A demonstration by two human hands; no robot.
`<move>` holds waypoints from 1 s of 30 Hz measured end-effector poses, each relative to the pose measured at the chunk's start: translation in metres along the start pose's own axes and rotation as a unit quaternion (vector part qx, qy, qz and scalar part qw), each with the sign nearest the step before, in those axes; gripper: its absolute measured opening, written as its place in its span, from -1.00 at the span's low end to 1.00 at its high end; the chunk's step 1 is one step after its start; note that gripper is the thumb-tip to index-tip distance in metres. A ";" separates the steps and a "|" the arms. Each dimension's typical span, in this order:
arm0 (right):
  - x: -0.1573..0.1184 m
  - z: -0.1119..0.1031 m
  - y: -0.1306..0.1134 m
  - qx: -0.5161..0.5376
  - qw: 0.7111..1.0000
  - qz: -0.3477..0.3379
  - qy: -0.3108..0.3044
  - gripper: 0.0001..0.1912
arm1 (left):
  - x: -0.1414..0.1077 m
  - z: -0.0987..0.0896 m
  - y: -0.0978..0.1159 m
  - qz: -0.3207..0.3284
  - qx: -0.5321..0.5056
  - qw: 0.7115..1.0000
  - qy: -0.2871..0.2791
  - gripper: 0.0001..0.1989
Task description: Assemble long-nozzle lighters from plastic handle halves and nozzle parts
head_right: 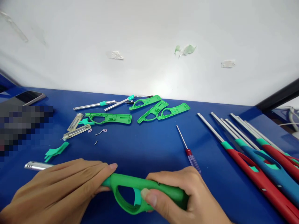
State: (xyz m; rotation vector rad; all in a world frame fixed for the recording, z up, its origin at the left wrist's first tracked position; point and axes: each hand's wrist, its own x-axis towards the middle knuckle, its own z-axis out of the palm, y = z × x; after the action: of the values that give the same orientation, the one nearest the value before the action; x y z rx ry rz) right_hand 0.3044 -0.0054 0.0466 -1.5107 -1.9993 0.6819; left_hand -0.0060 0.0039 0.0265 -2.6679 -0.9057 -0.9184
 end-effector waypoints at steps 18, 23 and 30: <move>0.020 -0.010 0.001 0.191 0.948 0.109 -0.232 -0.67 | 0.041 0.012 -0.006 0.010 -0.079 0.997 0.006 -0.79; 0.019 -0.009 -0.004 0.100 0.981 0.031 -0.163 -0.61 | 0.039 0.012 -0.005 0.001 -0.080 0.997 -0.004 -0.75; 0.017 -0.012 -0.003 -0.003 0.991 -0.096 -0.088 -0.62 | 0.037 0.015 -0.003 -0.020 -0.054 0.998 0.011 -0.77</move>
State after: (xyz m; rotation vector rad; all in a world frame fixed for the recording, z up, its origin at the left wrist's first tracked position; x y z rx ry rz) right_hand 0.3067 0.0115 0.0597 -1.2764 -2.2453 0.7504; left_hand 0.0224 0.0300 0.0368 -2.7323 -0.9335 -1.0311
